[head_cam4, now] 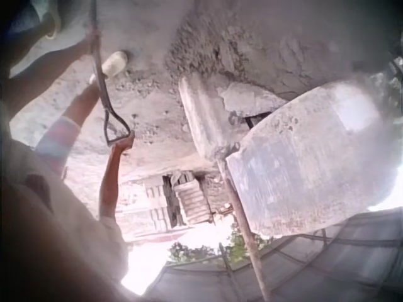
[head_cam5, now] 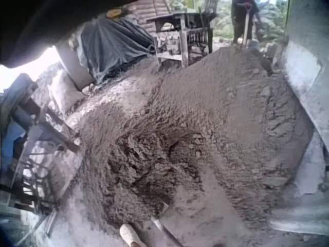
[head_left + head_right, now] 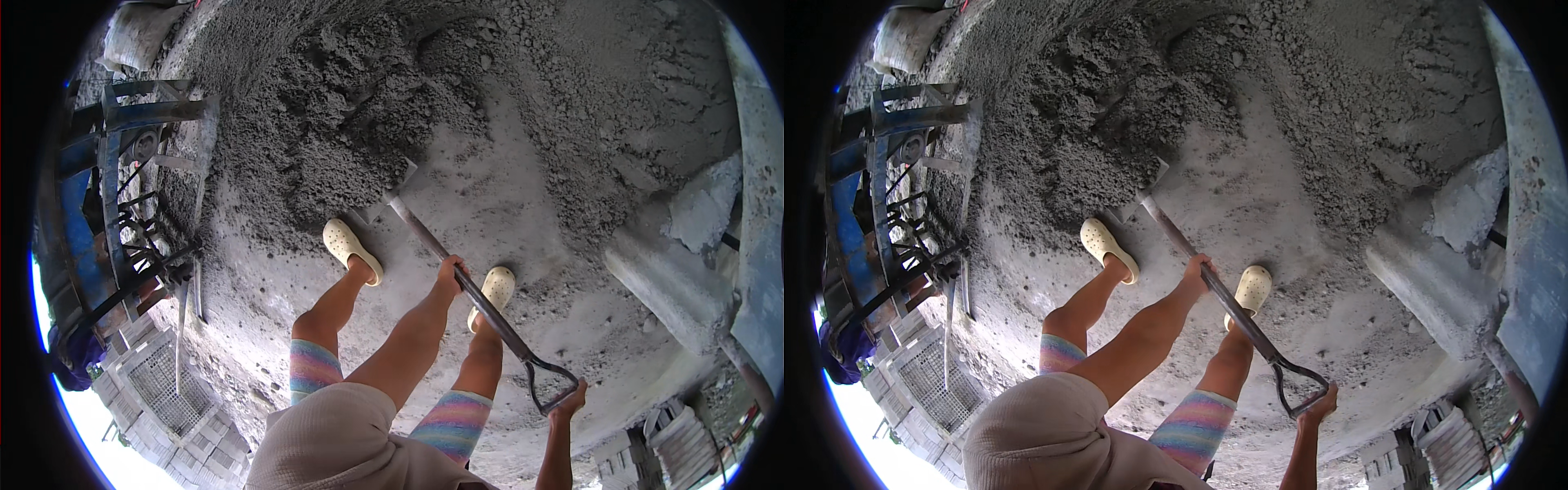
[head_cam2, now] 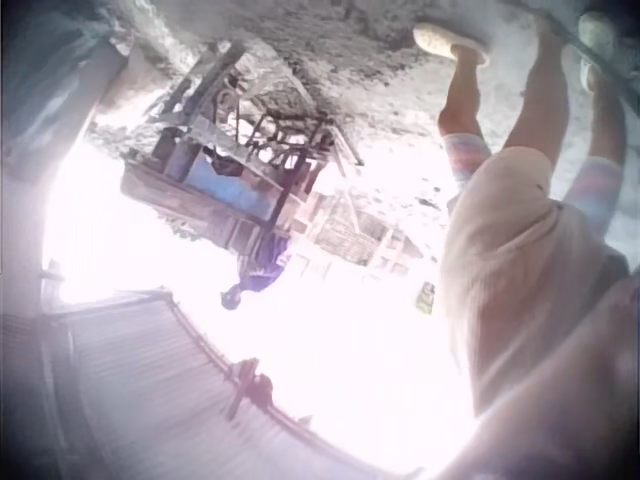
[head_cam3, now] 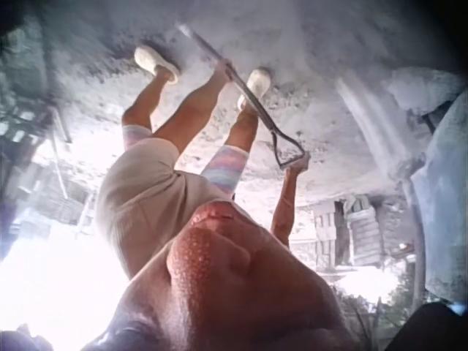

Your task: The person uses a shovel to scoop wet concrete from a pile and transfer it into a cement mixer. They repeatedly lift and pour the material while another person works nearby.

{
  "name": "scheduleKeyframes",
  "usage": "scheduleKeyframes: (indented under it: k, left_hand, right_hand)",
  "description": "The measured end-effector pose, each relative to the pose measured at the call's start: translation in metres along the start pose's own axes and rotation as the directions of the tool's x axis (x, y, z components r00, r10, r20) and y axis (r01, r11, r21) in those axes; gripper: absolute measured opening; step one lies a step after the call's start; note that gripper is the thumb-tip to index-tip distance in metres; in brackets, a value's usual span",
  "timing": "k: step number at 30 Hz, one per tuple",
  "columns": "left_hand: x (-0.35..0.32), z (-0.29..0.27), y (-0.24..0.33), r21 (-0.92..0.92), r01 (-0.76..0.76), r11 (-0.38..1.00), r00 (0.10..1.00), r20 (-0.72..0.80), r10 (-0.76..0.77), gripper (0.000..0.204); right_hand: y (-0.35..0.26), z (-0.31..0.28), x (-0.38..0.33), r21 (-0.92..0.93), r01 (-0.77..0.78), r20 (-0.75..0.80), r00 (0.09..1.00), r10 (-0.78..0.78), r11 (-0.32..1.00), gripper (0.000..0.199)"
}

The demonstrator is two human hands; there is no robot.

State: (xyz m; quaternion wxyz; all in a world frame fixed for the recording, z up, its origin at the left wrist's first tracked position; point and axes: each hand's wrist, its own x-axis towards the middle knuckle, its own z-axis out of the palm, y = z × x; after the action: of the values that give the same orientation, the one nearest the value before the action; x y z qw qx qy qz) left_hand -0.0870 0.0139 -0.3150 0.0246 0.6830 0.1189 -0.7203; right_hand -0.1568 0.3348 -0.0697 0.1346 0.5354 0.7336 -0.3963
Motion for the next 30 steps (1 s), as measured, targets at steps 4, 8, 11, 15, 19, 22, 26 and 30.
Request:
scheduleKeyframes:
  k: [4,8,11,15,19,22,26,30]
  left_hand:
    - [-0.033,-0.002,-0.04,0.014,-0.032,0.999,0.999,0.012,0.032,0.013]
    - [-0.087,-0.004,-0.09,0.086,-0.111,0.99,0.994,0.031,0.109,0.013]
    - [-0.129,-0.004,-0.123,0.136,-0.113,0.984,0.993,-0.019,0.117,0.013]
    - [-0.205,0.009,-0.177,0.156,-0.141,0.978,0.989,-0.027,0.147,0.011]
    - [-0.292,0.024,-0.235,0.272,-0.176,0.946,0.984,0.055,0.167,0.01]
    - [-0.309,0.022,-0.273,0.306,0.124,0.944,0.991,0.002,-0.131,0.01]
    - [-0.351,0.028,-0.282,0.334,0.231,0.914,0.967,0.029,-0.255,0.011]
    - [-0.361,0.026,-0.24,0.343,0.272,0.899,0.948,0.063,-0.311,0.013]
  right_hand:
    - [0.012,-0.049,0.038,0.006,-0.051,-0.008,0.999,0.051,0.999,0.034]
    - [0.003,-0.122,0.056,0.023,-0.062,0.082,0.995,0.06,0.998,0.036]
    - [-0.011,-0.173,0.041,0.034,-0.075,0.055,0.996,0.073,0.997,0.038]
    - [-0.024,-0.262,0.009,0.103,-0.055,0.006,0.998,0.055,0.993,0.042]
    - [-0.053,-0.35,-0.051,0.058,0.105,-0.186,0.978,-0.093,0.993,0.045]
    - [-0.068,-0.424,-0.08,0.081,0.184,-0.139,0.975,-0.172,0.98,0.039]
    - [-0.06,-0.479,-0.117,0.041,0.213,-0.174,0.964,-0.202,0.976,0.037]
    - [-0.055,-0.383,-0.174,0.082,0.191,-0.204,0.964,-0.171,0.978,0.039]
